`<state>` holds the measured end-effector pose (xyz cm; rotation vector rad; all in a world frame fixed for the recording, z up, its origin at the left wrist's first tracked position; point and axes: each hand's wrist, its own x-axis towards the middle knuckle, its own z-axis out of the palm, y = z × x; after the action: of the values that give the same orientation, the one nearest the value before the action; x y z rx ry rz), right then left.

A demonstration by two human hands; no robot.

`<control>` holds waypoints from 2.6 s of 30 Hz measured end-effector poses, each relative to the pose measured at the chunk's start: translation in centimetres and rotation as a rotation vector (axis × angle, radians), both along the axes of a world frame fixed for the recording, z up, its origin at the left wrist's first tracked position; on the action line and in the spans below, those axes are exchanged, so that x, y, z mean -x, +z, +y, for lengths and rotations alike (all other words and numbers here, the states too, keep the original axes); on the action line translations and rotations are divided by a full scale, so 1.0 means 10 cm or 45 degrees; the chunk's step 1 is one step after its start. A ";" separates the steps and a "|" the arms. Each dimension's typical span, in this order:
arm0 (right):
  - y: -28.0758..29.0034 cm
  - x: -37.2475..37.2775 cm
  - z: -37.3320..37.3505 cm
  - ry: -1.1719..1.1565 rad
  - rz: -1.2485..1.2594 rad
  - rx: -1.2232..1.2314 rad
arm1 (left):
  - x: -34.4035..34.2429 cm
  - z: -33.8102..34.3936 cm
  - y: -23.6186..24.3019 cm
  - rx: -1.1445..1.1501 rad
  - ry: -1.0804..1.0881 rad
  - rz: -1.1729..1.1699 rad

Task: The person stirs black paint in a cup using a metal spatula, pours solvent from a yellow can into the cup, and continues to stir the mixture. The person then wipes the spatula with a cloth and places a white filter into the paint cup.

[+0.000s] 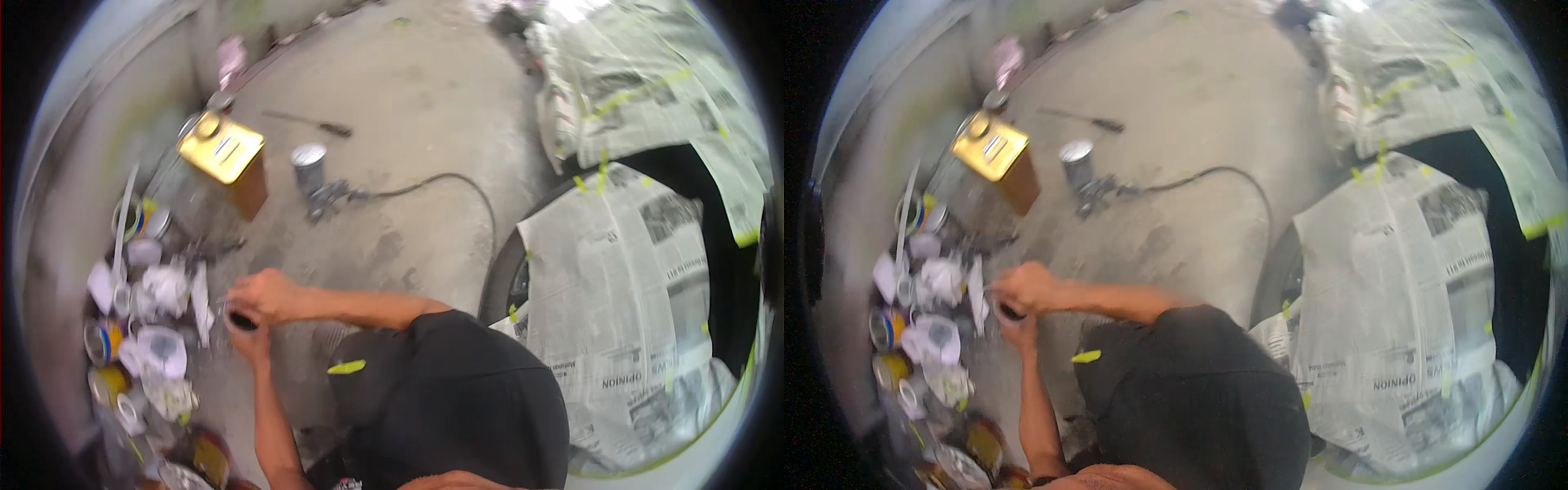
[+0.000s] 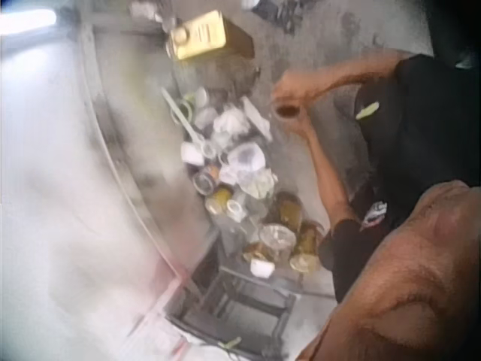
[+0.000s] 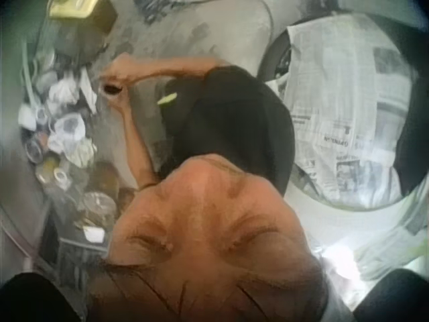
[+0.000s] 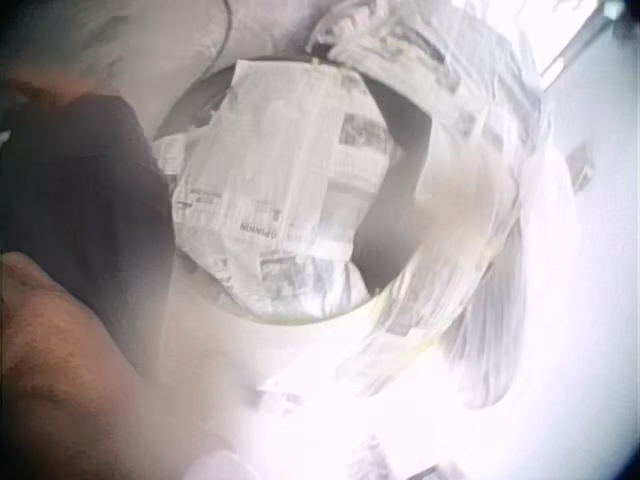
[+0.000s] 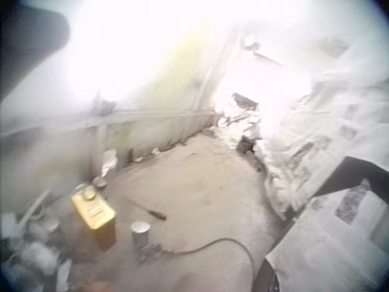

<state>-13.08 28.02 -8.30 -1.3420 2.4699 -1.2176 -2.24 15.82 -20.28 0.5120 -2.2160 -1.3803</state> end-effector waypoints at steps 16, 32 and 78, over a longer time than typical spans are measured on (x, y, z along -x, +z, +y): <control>0.30 0.08 0.10 0.034 -0.216 -0.094 | 0.08 0.05 0.35 -0.092 0.094 -0.276; 0.36 0.04 0.04 -0.063 -0.180 0.083 | 0.08 0.07 0.31 -0.105 0.098 -0.251; 0.73 -0.07 0.08 0.097 0.291 0.065 | 0.00 -0.01 0.18 -0.012 0.172 -0.427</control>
<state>-12.41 28.83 -0.99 -1.6590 2.5210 -1.1783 -2.28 15.77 -18.48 0.9385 -2.3808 -1.3119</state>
